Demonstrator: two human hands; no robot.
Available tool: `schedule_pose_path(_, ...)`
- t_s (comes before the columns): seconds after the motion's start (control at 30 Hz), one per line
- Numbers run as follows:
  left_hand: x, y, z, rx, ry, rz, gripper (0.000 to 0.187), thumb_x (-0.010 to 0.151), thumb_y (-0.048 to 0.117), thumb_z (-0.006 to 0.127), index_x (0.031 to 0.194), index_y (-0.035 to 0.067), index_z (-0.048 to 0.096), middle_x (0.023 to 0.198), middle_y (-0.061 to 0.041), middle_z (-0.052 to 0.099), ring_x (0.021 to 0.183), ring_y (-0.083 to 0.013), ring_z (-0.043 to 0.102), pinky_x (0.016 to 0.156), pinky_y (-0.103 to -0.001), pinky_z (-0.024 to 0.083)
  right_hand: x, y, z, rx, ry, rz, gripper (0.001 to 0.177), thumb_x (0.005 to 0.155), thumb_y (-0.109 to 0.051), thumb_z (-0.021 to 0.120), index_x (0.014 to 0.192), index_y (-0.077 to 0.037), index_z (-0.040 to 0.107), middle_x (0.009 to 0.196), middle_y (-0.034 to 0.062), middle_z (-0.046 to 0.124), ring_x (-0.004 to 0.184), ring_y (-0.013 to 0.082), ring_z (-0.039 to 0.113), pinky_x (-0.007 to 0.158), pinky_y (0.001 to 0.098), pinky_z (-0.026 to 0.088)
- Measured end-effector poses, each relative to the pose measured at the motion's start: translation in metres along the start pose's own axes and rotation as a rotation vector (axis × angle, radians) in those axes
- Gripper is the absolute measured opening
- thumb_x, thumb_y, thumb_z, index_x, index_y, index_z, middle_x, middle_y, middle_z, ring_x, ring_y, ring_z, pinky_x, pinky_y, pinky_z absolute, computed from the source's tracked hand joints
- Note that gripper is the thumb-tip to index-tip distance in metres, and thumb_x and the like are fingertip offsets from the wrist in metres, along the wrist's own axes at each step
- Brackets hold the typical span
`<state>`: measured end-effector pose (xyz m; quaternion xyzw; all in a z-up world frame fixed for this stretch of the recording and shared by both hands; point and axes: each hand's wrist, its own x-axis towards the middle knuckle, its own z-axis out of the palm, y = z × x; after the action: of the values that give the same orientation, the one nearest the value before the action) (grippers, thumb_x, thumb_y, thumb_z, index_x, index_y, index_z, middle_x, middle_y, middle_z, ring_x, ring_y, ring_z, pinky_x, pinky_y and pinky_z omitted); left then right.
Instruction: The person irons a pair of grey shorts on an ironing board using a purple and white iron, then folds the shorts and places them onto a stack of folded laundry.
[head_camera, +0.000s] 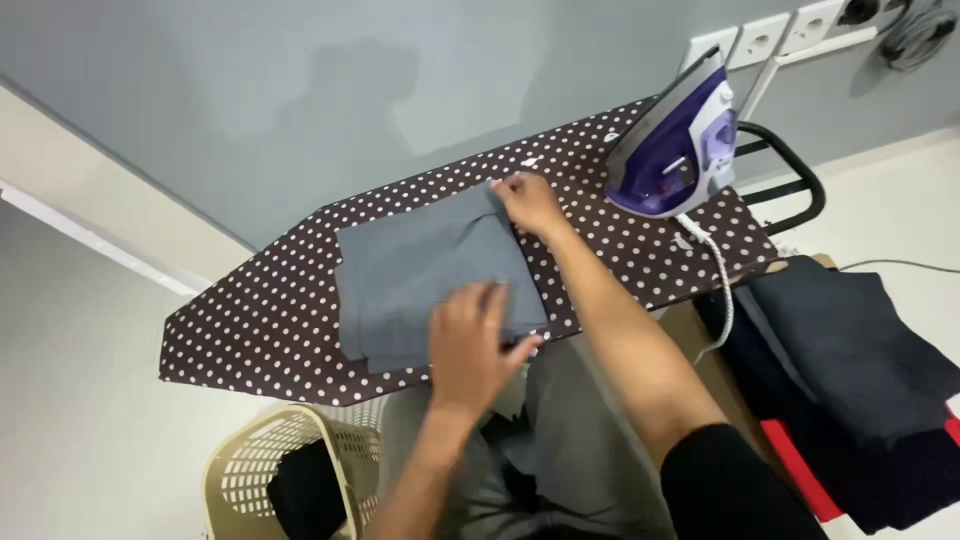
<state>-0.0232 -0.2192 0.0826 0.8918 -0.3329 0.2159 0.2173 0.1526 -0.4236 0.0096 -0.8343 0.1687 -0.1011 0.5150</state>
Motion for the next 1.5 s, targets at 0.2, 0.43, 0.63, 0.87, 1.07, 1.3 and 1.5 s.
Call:
schedule_pose_path(0.2, -0.04, -0.017, 0.063, 0.094, -0.033, 0.107, 0.024, 0.093, 0.017, 0.072, 0.117, 0.019, 0.073, 0.109, -0.004, 0.065, 0.102, -0.0272, 0.064, 0.079, -0.042, 0.048, 0.083, 0.046, 0.048, 0.006, -0.04, -0.033, 0.018, 0.089, -0.026, 0.076, 0.094, -0.009, 0.077, 0.078, 0.0083, 0.072, 0.074, 0.0249, 0.071, 0.06, 0.0371, 0.055)
schedule_pose_path(0.43, -0.045, -0.007, 0.035, -0.057, 0.065, 0.094, 0.033, 0.093, 0.032, 0.08, 0.121, 0.018, 0.069, 0.117, -0.006, 0.063, 0.093, -0.029, 0.061, 0.066, -0.043, 0.046, 0.018, -0.037, 0.007, -0.053, -0.104, 0.079, 0.025, 0.105, -0.022, 0.061, 0.096, -0.012, 0.082, 0.114, 0.0034, 0.081, 0.09, 0.016, 0.076, 0.095, 0.0372, 0.061)
schedule_pose_path(0.63, 0.026, -0.063, -0.013, -0.001, 0.108, -0.267, 0.043, 0.115, 0.035, 0.043, 0.114, 0.0, 0.069, 0.1, -0.025, 0.067, 0.093, -0.0473, 0.066, 0.085, -0.059, 0.048, -0.097, -0.09, 0.002, -0.503, 0.049, -0.406, 0.056, 0.111, -0.04, 0.048, 0.149, 0.001, 0.053, 0.139, 0.0306, 0.058, 0.14, 0.0479, 0.049, 0.108, 0.066, 0.038)
schedule_pose_path(0.87, 0.01, -0.146, 0.038, 0.389, -0.155, -0.399, 0.064, 0.11, 0.055, 0.042, 0.154, 0.011, 0.056, 0.16, -0.017, 0.052, 0.15, -0.0294, 0.046, 0.116, -0.071, 0.027, -0.132, -0.086, 0.01, -0.748, -0.265, -0.201, 0.078, 0.108, -0.064, 0.02, 0.169, -0.016, 0.025, 0.175, 0.0193, 0.022, 0.162, 0.0387, 0.013, 0.126, 0.0616, 0.008)
schedule_pose_path(1.07, -0.001, -0.145, 0.028, 0.258, -0.079, -0.435, 0.061, 0.113, 0.053, 0.043, 0.151, 0.008, 0.058, 0.157, -0.024, 0.053, 0.147, -0.0367, 0.049, 0.113, -0.077, 0.025, -0.133, -0.057, -0.009, -0.717, -0.21, -0.202, 0.081, 0.105, -0.066, 0.033, 0.166, -0.013, 0.033, 0.171, 0.023, 0.027, 0.158, 0.0451, 0.022, 0.124, 0.0621, 0.021)
schedule_pose_path(1.3, -0.072, -0.178, 0.009, 0.234, 0.4, -0.516, 0.036, 0.103, 0.04, 0.074, 0.121, 0.008, 0.072, 0.108, -0.014, 0.073, 0.099, -0.0396, 0.07, 0.085, -0.053, 0.049, -0.136, 0.042, -0.125, -0.152, 0.859, -0.445, 0.042, 0.08, -0.005, 0.082, 0.119, -0.007, 0.066, 0.103, 0.0126, 0.064, 0.101, 0.033, 0.063, 0.095, 0.0427, 0.045)
schedule_pose_path(1.5, -0.108, -0.133, 0.009, -0.047, 0.471, -0.728, 0.046, 0.114, 0.048, 0.061, 0.133, 0.006, 0.064, 0.124, -0.021, 0.064, 0.124, -0.0461, 0.056, 0.111, -0.061, 0.025, -0.093, 0.076, -0.197, 0.259, 0.814, -0.266, 0.058, 0.088, -0.007, 0.084, 0.134, -0.013, 0.049, 0.11, 0.0068, 0.049, 0.097, 0.0192, 0.047, 0.075, 0.0295, 0.051)
